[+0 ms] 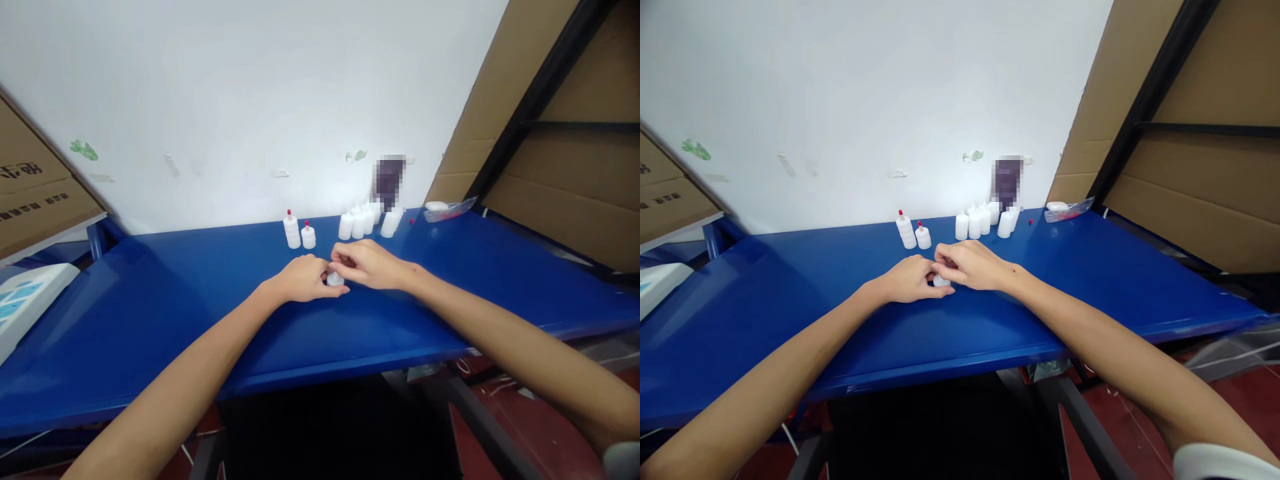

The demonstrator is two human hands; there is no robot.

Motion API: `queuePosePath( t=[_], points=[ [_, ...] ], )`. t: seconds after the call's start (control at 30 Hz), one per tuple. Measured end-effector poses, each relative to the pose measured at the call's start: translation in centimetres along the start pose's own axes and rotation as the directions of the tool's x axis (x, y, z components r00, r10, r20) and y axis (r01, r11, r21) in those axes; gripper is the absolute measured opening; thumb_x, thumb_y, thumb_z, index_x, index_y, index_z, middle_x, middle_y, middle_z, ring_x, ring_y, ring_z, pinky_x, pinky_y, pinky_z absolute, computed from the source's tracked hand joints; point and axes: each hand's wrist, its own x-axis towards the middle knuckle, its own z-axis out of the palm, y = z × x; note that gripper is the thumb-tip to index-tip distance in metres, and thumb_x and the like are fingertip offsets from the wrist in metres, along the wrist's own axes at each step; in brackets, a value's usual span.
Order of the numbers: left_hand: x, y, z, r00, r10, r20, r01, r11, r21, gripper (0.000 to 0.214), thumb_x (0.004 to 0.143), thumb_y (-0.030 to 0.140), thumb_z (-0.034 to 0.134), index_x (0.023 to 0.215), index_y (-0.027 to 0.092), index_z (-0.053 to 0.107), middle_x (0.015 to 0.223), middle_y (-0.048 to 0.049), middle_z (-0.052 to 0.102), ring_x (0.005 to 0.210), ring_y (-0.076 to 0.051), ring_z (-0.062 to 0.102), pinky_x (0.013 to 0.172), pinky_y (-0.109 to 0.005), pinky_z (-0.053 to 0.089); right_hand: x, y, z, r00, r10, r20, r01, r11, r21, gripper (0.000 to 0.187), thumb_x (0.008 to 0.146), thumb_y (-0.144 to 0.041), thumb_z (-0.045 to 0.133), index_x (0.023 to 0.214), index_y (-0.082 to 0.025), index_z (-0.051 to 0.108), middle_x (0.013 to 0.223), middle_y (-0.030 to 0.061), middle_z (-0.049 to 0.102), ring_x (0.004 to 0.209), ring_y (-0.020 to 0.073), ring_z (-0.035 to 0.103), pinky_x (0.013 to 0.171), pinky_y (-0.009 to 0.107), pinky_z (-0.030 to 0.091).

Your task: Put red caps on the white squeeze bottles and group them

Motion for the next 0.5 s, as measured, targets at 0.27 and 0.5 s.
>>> queuePosePath(
  t=[0.27,0.5],
  points=[
    [-0.25,0.12,-0.23,1.000,0.006,0.024,-0.006,1.000,-0.013,0.047,0.085,0.063,0.061,0.072,0.018,0.060,0.065,-0.0017,0.062,0.057,-0.014,0.053,0.057,-0.027,0.035,0.03,-0.18,0.45,0.999,-0.047,0.007,0.048,0.997,-0.063,0.023,0.097,-0.033,0.049,0.080,-0.019,0.053,0.065,-0.0023,0.056,0.056,0.0100,0.044,0.057,0.026,0.028],
    [-0.30,-0.12,0.09,0.999,0.033,0.017,-0.034,0.999,0.001,0.048,0.087,0.064,0.058,0.075,0.018,0.062,0.068,-0.0014,0.064,0.057,-0.014,0.054,0.057,-0.027,0.034,0.02,-0.08,0.45,0.998,-0.058,0.035,0.061,0.993,-0.099,0.029,0.097,-0.030,0.046,0.071,-0.019,0.052,0.062,-0.0018,0.054,0.055,0.0099,0.040,0.057,0.027,0.025]
  ],
)
